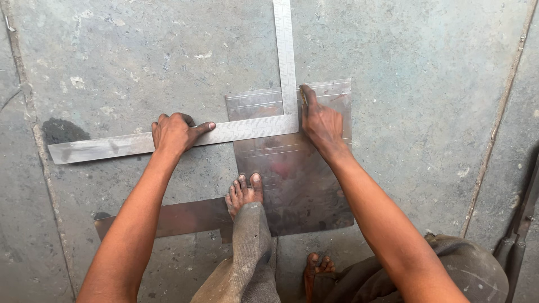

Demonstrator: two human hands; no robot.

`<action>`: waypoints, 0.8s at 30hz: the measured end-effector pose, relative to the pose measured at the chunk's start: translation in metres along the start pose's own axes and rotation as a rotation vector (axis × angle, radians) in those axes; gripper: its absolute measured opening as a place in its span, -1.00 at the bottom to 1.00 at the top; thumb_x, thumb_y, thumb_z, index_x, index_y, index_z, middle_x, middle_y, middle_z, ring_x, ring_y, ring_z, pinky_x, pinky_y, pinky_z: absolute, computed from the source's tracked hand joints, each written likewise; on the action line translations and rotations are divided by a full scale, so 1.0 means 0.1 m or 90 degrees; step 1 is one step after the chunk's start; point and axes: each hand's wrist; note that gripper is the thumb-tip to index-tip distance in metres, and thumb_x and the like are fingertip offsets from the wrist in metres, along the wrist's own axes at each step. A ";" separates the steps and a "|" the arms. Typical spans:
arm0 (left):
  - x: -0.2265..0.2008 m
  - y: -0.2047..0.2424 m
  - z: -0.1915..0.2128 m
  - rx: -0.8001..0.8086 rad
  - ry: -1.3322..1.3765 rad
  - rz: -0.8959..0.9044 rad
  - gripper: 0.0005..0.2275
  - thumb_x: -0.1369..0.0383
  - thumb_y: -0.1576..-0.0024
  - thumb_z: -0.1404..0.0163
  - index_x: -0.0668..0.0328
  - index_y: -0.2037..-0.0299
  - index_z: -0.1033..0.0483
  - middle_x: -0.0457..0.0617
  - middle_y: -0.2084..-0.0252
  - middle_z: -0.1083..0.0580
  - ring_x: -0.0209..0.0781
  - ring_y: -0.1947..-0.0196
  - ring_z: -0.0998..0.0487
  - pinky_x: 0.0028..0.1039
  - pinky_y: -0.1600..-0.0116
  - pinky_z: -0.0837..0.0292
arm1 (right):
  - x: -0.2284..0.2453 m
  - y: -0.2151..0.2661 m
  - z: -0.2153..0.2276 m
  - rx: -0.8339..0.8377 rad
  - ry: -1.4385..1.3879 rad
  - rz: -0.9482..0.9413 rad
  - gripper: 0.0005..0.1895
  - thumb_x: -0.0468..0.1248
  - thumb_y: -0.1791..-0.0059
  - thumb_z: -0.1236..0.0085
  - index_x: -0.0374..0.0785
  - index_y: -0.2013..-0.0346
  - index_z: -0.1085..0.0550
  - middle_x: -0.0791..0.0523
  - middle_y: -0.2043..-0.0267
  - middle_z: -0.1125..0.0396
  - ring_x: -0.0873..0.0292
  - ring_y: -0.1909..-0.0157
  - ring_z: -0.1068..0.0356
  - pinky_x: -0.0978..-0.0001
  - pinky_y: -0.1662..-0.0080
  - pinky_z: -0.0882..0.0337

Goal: The person uses a metal square ruler and a pencil to draw straight lines on a rectangular metal sheet placed on the floor. They repeatedly reposition the ruler to create a series of parallel lines across the surface of the metal.

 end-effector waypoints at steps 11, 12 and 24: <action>-0.06 -0.02 0.09 0.012 -0.018 0.023 -0.37 -0.29 0.15 -0.25 0.20 0.30 -0.73 0.28 0.18 -0.59 0.22 -0.08 -0.46 0.01 -0.28 -0.20 | -0.02 0.37 -0.17 -0.083 0.007 0.019 -0.50 -0.21 -0.11 0.01 0.16 -0.37 -0.29 -0.02 0.51 -0.44 -0.12 0.50 -0.44 -0.05 0.44 -0.38; -0.07 -0.07 0.10 0.000 -0.016 0.013 -0.38 -0.29 0.15 -0.25 0.20 0.32 -0.73 0.27 0.19 -0.59 0.23 -0.08 -0.46 0.00 -0.26 -0.21 | -0.03 0.21 -0.17 -0.071 0.020 0.010 -0.49 -0.21 -0.09 0.00 0.14 -0.36 -0.30 -0.04 0.53 -0.43 -0.13 0.51 -0.44 -0.07 0.45 -0.38; 0.01 -0.05 0.10 -0.001 -0.031 -0.004 -0.41 -0.30 0.08 -0.17 0.17 0.41 -0.71 0.22 0.23 -0.61 0.22 -0.04 -0.51 0.01 -0.20 -0.28 | 0.05 0.43 0.11 -0.042 -0.064 -0.022 -0.48 -0.25 -0.04 -0.08 0.07 -0.31 -0.35 -0.06 0.50 -0.45 -0.20 0.45 -0.45 -0.09 0.37 -0.41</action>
Point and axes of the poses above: each hand's wrist, its own y-axis away from the middle knuckle, its own z-axis out of the back of the hand, x = y × z
